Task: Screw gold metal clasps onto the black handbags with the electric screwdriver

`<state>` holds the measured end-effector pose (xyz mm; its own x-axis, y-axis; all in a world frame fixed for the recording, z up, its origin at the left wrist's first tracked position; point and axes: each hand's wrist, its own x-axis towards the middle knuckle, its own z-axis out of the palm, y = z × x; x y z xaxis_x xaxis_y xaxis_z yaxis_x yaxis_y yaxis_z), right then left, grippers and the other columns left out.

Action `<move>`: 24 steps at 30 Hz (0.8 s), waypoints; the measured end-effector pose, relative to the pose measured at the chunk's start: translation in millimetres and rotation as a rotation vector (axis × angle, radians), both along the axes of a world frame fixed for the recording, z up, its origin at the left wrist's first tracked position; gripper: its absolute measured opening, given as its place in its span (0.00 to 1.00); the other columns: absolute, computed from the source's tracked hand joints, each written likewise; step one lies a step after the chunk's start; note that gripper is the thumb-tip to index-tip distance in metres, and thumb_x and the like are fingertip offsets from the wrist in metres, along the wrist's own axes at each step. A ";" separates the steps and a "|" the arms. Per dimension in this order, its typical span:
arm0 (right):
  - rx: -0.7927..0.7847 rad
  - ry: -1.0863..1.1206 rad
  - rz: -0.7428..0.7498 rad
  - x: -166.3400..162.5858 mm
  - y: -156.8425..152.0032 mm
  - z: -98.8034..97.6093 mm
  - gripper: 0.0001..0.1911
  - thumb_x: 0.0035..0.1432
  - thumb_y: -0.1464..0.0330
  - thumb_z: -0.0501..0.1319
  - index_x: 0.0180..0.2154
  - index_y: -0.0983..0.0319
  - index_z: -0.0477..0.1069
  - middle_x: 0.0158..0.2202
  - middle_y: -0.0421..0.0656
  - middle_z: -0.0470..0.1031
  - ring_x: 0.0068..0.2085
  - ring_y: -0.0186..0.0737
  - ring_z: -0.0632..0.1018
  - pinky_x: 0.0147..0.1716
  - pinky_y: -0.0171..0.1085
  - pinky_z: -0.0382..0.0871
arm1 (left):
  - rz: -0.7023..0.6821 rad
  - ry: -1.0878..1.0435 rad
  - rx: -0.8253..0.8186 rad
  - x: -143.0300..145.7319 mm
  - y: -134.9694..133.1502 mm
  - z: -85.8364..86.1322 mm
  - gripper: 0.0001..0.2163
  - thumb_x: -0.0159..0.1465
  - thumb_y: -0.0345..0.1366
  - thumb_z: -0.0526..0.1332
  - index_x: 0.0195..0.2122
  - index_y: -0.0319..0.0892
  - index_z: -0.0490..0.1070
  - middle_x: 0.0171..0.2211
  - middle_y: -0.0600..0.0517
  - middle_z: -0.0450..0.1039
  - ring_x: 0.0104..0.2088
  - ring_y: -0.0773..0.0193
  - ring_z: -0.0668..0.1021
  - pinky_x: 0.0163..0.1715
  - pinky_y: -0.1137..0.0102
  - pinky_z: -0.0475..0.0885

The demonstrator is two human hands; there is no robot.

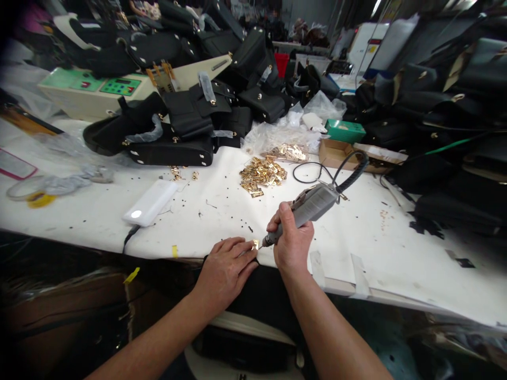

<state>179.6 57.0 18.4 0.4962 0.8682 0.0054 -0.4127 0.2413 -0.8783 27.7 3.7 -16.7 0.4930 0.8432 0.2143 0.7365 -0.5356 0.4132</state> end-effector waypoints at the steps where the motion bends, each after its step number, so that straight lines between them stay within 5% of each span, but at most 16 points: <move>1: -0.005 -0.020 -0.007 -0.4 1.9 -1.2 0.16 0.55 0.60 0.71 0.33 0.61 0.68 0.22 0.34 0.66 0.19 0.30 0.67 0.19 0.31 0.62 | -0.001 0.004 -0.002 0.0 0.1 -0.1 0.11 0.68 0.37 0.62 0.51 0.48 0.75 0.53 0.51 0.77 0.55 0.53 0.74 0.54 0.53 0.69; 17: -0.089 -0.225 -0.002 -14.7 17.3 -17.9 0.18 0.55 0.55 0.69 0.32 0.62 0.70 0.17 0.34 0.67 0.16 0.30 0.66 0.15 0.30 0.62 | -0.012 0.028 -0.025 -0.3 1.3 1.4 0.10 0.70 0.38 0.60 0.51 0.47 0.73 0.53 0.52 0.77 0.55 0.53 0.72 0.55 0.53 0.67; 24: -0.141 -0.372 0.107 -16.7 14.2 -10.0 0.14 0.55 0.58 0.68 0.31 0.62 0.71 0.16 0.36 0.69 0.18 0.33 0.69 0.17 0.31 0.65 | -0.006 0.030 -0.033 0.7 1.8 1.0 0.11 0.70 0.38 0.60 0.52 0.47 0.73 0.55 0.52 0.76 0.56 0.52 0.72 0.56 0.51 0.66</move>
